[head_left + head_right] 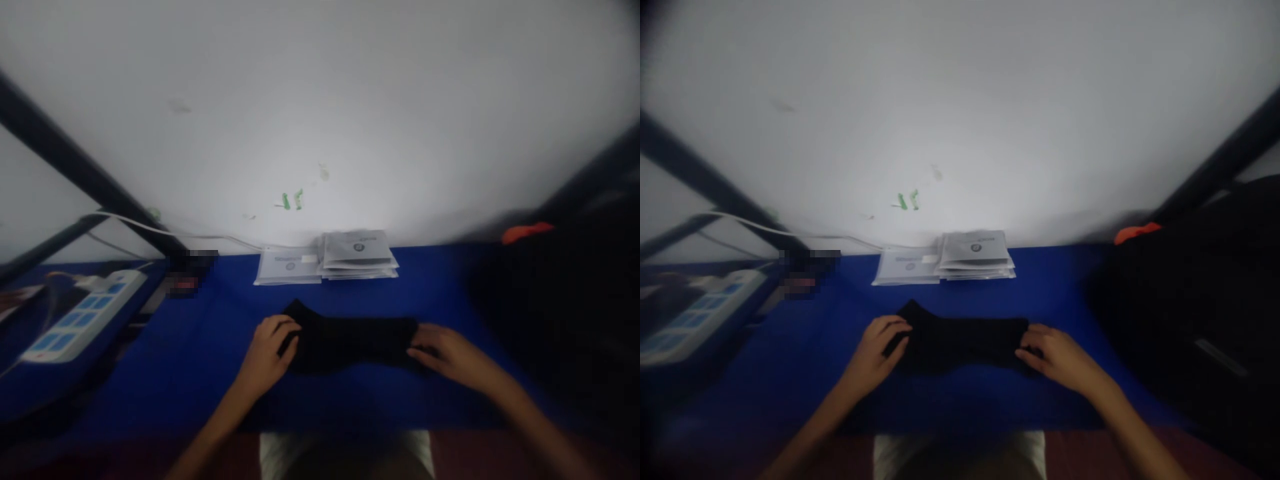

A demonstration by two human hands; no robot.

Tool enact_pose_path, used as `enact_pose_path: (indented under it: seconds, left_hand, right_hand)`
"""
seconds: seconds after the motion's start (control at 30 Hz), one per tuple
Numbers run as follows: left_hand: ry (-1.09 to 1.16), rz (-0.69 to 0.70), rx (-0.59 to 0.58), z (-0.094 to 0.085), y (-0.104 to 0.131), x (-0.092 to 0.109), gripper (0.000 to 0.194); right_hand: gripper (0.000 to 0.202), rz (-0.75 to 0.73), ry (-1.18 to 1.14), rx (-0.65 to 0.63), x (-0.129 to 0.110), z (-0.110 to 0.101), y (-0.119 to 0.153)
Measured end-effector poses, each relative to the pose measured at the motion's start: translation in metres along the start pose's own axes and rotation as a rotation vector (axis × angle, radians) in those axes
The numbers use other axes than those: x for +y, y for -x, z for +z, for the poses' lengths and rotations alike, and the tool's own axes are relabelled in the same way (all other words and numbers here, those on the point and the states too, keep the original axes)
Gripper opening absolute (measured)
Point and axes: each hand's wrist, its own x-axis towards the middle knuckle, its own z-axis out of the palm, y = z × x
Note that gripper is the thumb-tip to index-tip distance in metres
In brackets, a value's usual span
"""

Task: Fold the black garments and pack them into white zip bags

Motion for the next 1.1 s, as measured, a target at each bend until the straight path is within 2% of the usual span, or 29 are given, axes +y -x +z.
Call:
enact_pose_path:
  seconds: [0.1, 0.17, 0.23, 0.3, 0.4, 0.47, 0.57, 0.63, 0.73, 0.8, 0.9, 0.97, 1.1]
  left_hand:
    - [-0.072, -0.263, 0.075, -0.005, 0.008, -0.022, 0.030]
    - [-0.024, -0.408, 0.023, -0.009, 0.012, -0.031, 0.040]
    - [0.085, -0.472, -0.029, -0.013, 0.014, -0.033, 0.041]
    - [0.196, -0.447, -0.008, -0.017, 0.012, -0.026, 0.034]
    - [0.290, -0.363, 0.141, -0.021, 0.002, -0.005, 0.023]
    - [0.326, -0.311, 0.230, -0.020, -0.007, 0.014, 0.021]
    - [0.386, -0.196, 0.304, -0.011, -0.019, 0.046, 0.015]
    - [0.402, -0.100, 0.284, 0.000, -0.025, 0.066, 0.011]
    - [0.428, 0.038, 0.229, 0.015, -0.029, 0.091, 0.013]
    - [0.459, 0.147, 0.221, 0.020, -0.029, 0.101, 0.026]
    - [0.516, 0.269, 0.253, 0.018, -0.027, 0.106, 0.042]
    - [0.525, 0.244, 0.266, 0.016, -0.026, 0.104, 0.038]
    - [0.535, 0.041, 0.204, 0.020, -0.028, 0.094, 0.016]
  right_hand:
    - [0.034, 0.005, 0.048, 0.013, -0.005, -0.004, -0.006]
    - [0.033, 0.009, 0.052, 0.048, -0.010, -0.007, -0.011]
    - [0.030, 0.010, 0.031, 0.085, -0.016, -0.008, -0.017]
    - [0.027, 0.000, 0.001, 0.109, -0.025, -0.007, -0.024]
    - [0.022, -0.058, -0.104, 0.161, -0.047, 0.003, -0.039]
    - [0.024, -0.074, -0.264, 0.217, -0.066, 0.013, -0.049]
    - [0.041, 0.050, -0.781, 0.206, -0.094, 0.031, -0.066]
    - [0.041, 0.153, -1.161, 0.085, -0.107, 0.040, -0.075]
    - [0.035, 0.263, -1.444, 0.067, -0.116, 0.044, -0.084]
    - [0.031, 0.265, -1.459, 0.131, -0.113, 0.040, -0.084]
    - [0.026, 0.194, -1.348, 0.255, -0.098, 0.027, -0.069]
    - [0.026, 0.204, -1.209, 0.368, -0.080, 0.017, -0.052]
    - [0.024, 0.337, -0.799, 0.611, -0.034, 0.011, -0.016]
